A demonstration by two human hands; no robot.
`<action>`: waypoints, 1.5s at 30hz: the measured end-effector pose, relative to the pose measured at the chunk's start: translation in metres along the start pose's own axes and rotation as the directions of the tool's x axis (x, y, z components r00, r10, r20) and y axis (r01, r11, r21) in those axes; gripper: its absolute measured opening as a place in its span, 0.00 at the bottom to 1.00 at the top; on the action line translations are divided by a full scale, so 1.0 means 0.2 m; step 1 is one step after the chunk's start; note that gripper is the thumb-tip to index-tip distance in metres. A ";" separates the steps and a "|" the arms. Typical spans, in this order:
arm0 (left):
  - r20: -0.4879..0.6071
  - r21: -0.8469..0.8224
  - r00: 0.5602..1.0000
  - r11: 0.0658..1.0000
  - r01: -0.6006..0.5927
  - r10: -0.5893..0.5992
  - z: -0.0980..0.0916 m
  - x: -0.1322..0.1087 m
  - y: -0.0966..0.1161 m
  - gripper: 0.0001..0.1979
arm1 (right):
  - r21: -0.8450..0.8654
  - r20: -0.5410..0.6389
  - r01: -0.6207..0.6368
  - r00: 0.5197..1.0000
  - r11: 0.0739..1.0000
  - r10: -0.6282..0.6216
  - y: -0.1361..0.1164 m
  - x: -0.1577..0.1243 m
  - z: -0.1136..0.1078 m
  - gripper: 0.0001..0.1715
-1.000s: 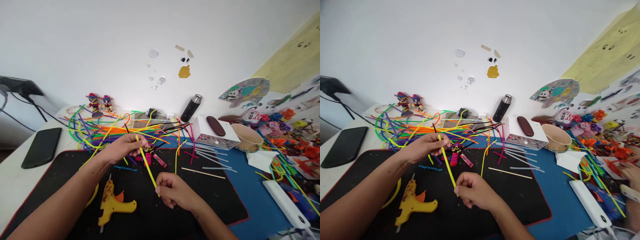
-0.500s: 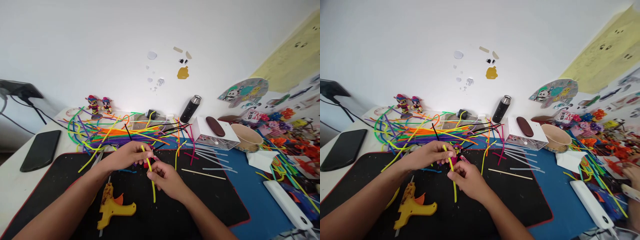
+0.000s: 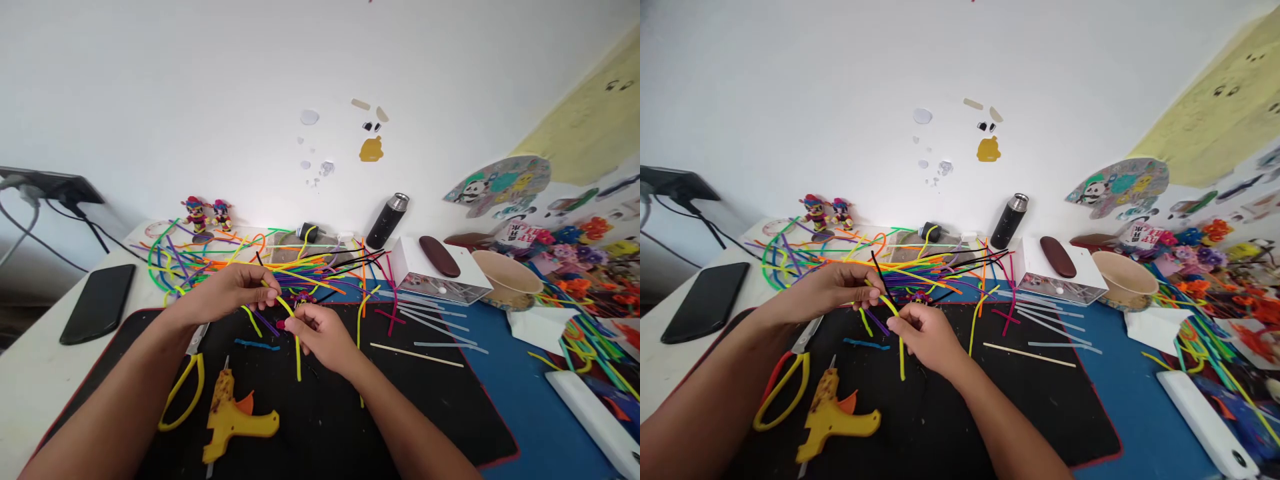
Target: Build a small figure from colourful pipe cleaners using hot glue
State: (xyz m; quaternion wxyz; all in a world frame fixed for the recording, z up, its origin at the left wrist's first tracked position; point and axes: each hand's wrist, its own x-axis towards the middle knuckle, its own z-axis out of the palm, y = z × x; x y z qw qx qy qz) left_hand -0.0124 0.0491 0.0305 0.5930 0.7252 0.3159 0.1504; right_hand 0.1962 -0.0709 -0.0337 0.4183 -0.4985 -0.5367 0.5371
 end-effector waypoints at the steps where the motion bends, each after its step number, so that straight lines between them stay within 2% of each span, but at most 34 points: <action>1: 0.000 0.010 1.000 1.000 -0.002 0.002 0.00 0.00 0.00 0.15 | 0.010 -0.004 0.006 1.000 1.000 -0.006 0.00 0.01 0.01 0.26; 8: 0.047 0.069 0.999 0.998 -0.001 -0.002 0.03 0.02 -0.02 0.14 | 0.104 -0.033 0.021 0.999 0.994 -0.018 0.06 0.03 0.07 0.29; 13: 0.082 0.091 0.996 0.996 0.016 -0.023 0.06 0.03 -0.02 0.13 | 0.151 -0.120 0.018 0.993 0.988 0.000 0.08 0.01 0.03 0.29; 19: 0.079 0.104 0.995 0.993 0.047 -0.055 0.08 0.06 -0.03 0.17 | 0.107 -0.110 -0.009 0.994 0.994 0.021 0.10 0.00 -0.03 0.26; 21: 0.053 0.164 0.998 0.986 0.038 -0.047 0.09 0.07 -0.04 0.18 | 0.123 -0.142 -0.009 0.990 0.992 0.026 0.10 0.00 -0.06 0.26; 23: 0.039 0.309 0.998 0.950 0.035 -0.050 0.10 0.08 -0.07 0.17 | 0.149 -0.187 -0.009 0.982 0.989 0.037 0.10 0.01 -0.09 0.25; 26: 0.058 0.562 0.994 0.826 0.044 -0.093 0.13 0.10 -0.10 0.11 | 0.208 -0.236 -0.015 0.970 0.978 0.065 0.11 0.02 -0.13 0.25; 28: 0.077 0.660 0.988 0.750 0.049 -0.133 0.16 0.11 -0.12 0.09 | 0.238 -0.235 -0.021 0.969 0.971 0.078 0.12 0.02 -0.13 0.25; 34: 0.115 0.757 0.977 0.653 0.031 -0.180 0.22 0.12 -0.16 0.08 | 0.277 -0.153 -0.038 0.985 0.960 0.083 0.14 0.02 -0.10 0.26; 40: 0.104 0.836 0.979 0.548 0.008 -0.173 0.24 0.12 -0.19 0.06 | 0.276 -0.154 -0.027 0.985 0.961 0.072 0.15 0.02 -0.09 0.24; 45: 0.109 0.840 0.982 0.543 -0.009 -0.153 0.24 0.12 -0.19 0.11 | 0.276 -0.164 -0.028 0.984 0.961 0.075 0.16 0.02 -0.09 0.24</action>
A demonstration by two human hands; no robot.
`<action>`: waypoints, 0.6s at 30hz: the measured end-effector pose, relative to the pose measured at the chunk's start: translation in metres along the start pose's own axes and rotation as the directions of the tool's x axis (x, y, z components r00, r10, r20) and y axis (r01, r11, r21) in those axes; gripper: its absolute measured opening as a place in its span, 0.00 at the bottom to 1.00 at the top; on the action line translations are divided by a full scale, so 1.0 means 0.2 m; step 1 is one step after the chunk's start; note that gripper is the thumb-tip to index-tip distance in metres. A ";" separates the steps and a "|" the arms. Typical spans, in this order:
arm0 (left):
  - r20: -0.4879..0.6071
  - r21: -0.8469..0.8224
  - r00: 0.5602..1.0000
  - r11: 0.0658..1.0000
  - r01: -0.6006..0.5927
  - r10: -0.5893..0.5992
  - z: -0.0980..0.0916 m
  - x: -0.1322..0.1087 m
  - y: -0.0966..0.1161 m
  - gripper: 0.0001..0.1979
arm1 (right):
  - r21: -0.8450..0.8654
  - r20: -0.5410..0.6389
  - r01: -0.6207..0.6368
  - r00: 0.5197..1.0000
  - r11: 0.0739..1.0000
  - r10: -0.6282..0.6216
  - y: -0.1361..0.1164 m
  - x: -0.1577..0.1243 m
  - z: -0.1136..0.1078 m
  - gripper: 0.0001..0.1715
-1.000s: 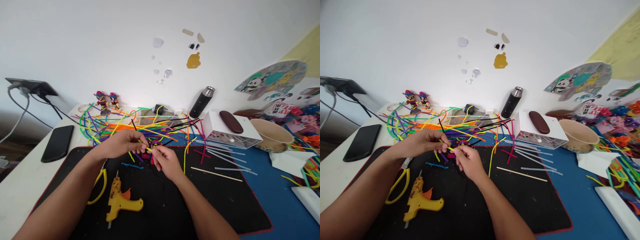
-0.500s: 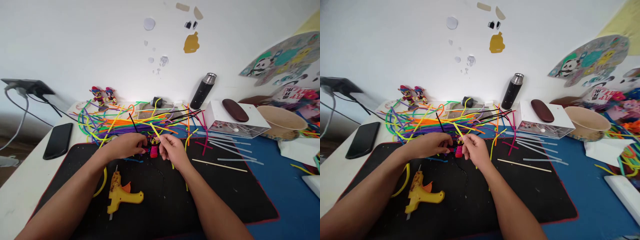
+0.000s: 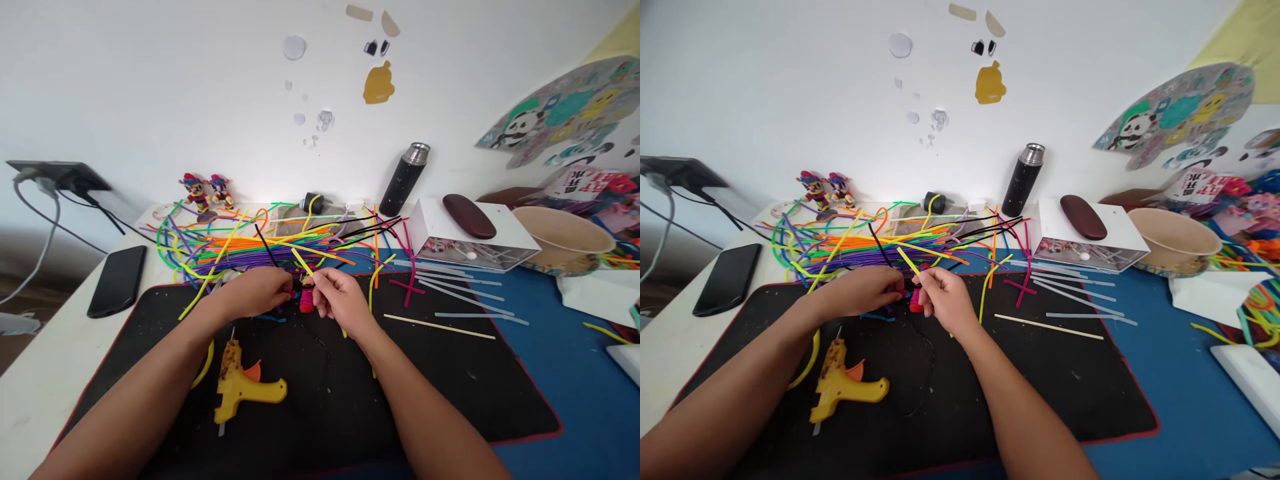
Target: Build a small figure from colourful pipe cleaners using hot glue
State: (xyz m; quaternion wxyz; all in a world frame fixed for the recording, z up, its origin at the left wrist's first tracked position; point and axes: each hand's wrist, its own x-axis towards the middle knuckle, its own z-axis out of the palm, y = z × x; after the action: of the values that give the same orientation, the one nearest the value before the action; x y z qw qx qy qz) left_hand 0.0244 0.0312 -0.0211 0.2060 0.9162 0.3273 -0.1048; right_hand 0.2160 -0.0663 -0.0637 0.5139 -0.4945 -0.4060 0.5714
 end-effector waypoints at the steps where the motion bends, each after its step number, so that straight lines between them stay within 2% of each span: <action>1: -0.012 -0.018 1.000 1.000 0.001 -0.001 -0.01 0.00 0.00 0.11 | -0.003 0.000 0.000 1.000 1.000 0.000 0.00 0.00 0.00 0.24; 4: -0.075 -0.129 0.997 0.992 -0.006 -0.004 -0.03 -0.01 -0.02 0.11 | -0.012 0.004 0.007 1.000 1.000 -0.007 0.00 -0.01 0.00 0.25; 6: -0.145 -0.278 0.989 0.961 -0.008 -0.034 -0.05 -0.01 -0.04 0.12 | -0.009 0.004 0.012 1.000 1.000 -0.012 -0.01 -0.01 0.01 0.24; 9: -0.230 -0.566 0.967 0.823 -0.042 -0.109 -0.08 -0.01 -0.05 0.16 | 0.001 0.000 0.020 1.000 1.000 -0.020 -0.02 -0.01 0.01 0.23; 11: -0.256 -0.684 0.957 0.725 -0.079 -0.137 -0.10 -0.01 -0.05 0.19 | 0.005 -0.008 0.027 1.000 1.000 -0.027 -0.02 -0.02 0.01 0.24; 14: -0.252 -0.717 0.958 0.691 -0.088 -0.139 -0.10 -0.02 -0.05 0.20 | 0.006 -0.023 0.033 0.999 0.999 -0.032 -0.02 -0.01 0.02 0.24; 18: -0.170 -0.592 0.984 0.804 -0.057 -0.055 -0.08 -0.02 -0.06 0.18 | -0.015 -0.042 0.045 0.998 0.999 -0.046 -0.01 -0.01 0.01 0.22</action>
State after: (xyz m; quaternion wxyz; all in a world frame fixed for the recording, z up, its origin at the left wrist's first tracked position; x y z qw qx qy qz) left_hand 0.0144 0.0441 -0.0084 0.4524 0.8113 0.3602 0.0857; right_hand 0.2136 -0.0671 -0.0602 0.5318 -0.5006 -0.4101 0.5462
